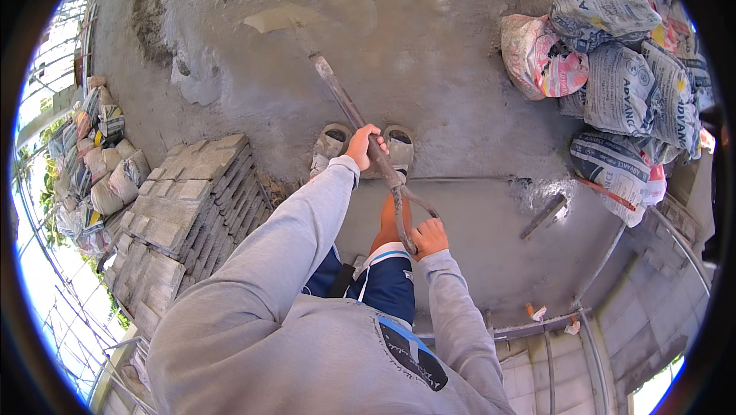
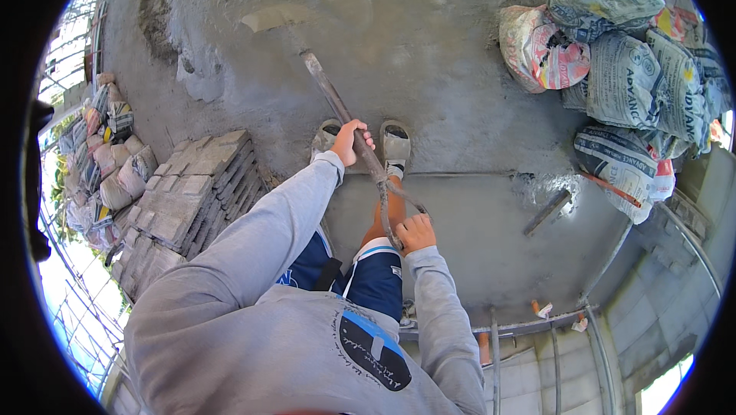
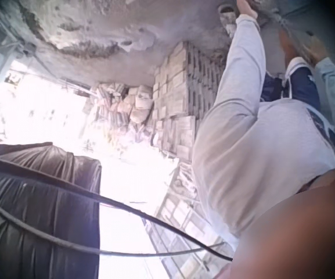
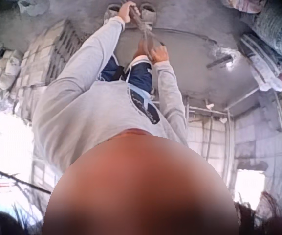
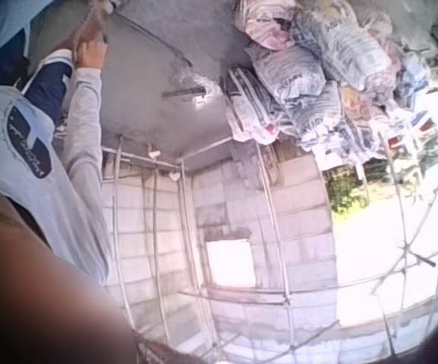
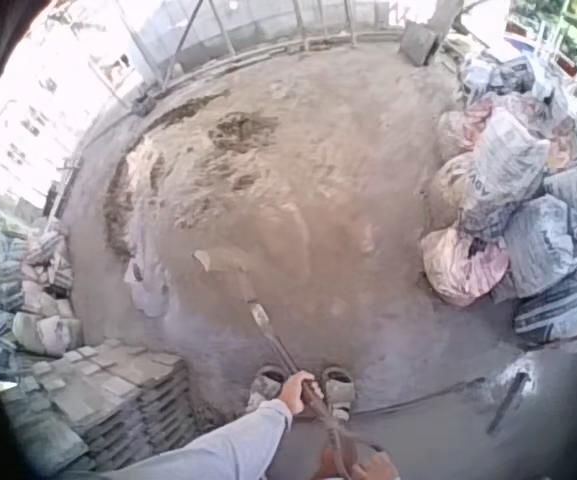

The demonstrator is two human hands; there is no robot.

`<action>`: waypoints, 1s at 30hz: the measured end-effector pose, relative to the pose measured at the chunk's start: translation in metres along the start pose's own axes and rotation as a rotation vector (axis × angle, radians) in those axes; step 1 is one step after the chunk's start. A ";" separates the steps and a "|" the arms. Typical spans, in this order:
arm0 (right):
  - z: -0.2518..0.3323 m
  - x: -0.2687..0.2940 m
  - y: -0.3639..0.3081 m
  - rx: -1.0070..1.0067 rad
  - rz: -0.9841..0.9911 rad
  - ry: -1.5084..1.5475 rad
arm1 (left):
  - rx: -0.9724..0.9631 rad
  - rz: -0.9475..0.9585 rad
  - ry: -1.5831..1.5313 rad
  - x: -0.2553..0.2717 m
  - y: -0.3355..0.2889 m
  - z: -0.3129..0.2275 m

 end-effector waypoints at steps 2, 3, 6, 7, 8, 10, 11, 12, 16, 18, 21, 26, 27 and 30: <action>-0.001 -0.013 0.023 -0.064 -0.157 0.146 | -0.054 -0.101 0.004 0.005 0.021 -0.027; -0.003 -0.017 0.032 -0.094 -0.236 0.217 | -0.132 -0.122 -0.014 0.010 0.024 -0.026; -0.008 -0.022 0.016 -0.043 -0.146 0.093 | -0.195 -0.055 -0.053 0.008 0.019 -0.020; -0.009 -0.025 0.006 -0.060 -0.158 0.085 | -0.179 -0.015 -0.066 0.006 0.011 -0.013; -0.012 -0.026 0.000 -0.069 -0.173 0.071 | -0.160 -0.025 -0.046 0.002 0.002 -0.006; -0.018 -0.021 -0.007 -0.084 -0.186 0.064 | -0.132 -0.036 -0.007 -0.006 -0.011 0.002; -0.017 -0.018 -0.012 -0.095 -0.178 0.077 | -0.106 0.005 0.009 -0.003 -0.013 0.004; -0.015 -0.016 -0.015 -0.107 -0.170 0.090 | -0.081 0.024 0.020 -0.002 -0.011 0.004; -0.002 -0.013 0.000 -0.188 -0.122 0.072 | -0.073 -0.023 -0.004 0.001 0.014 -0.014; 0.004 -0.009 0.021 -0.284 -0.091 0.114 | -0.188 -0.109 0.087 0.003 0.022 -0.021; 0.013 0.001 0.016 -0.491 -0.080 0.367 | -0.185 -0.065 -0.014 -0.012 -0.009 -0.015; 0.080 0.030 -0.056 -1.094 -0.693 1.497 | -0.012 0.078 -0.226 0.002 -0.057 -0.016; 0.091 0.043 -0.062 -1.190 -0.783 1.625 | -0.108 0.095 -0.266 0.015 -0.044 -0.024; 0.106 0.074 -0.083 -1.502 -0.958 1.654 | 0.000 -0.132 -0.164 0.044 -0.004 0.012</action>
Point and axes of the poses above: each hand's wrist, its own y-axis towards the middle knuckle, its own x-axis out of the back of the hand, z = x × y, the point moved 1 cm from there along y, towards the middle knuckle, and after that the axes turned 7 degrees about x, right-handed, at the moved point
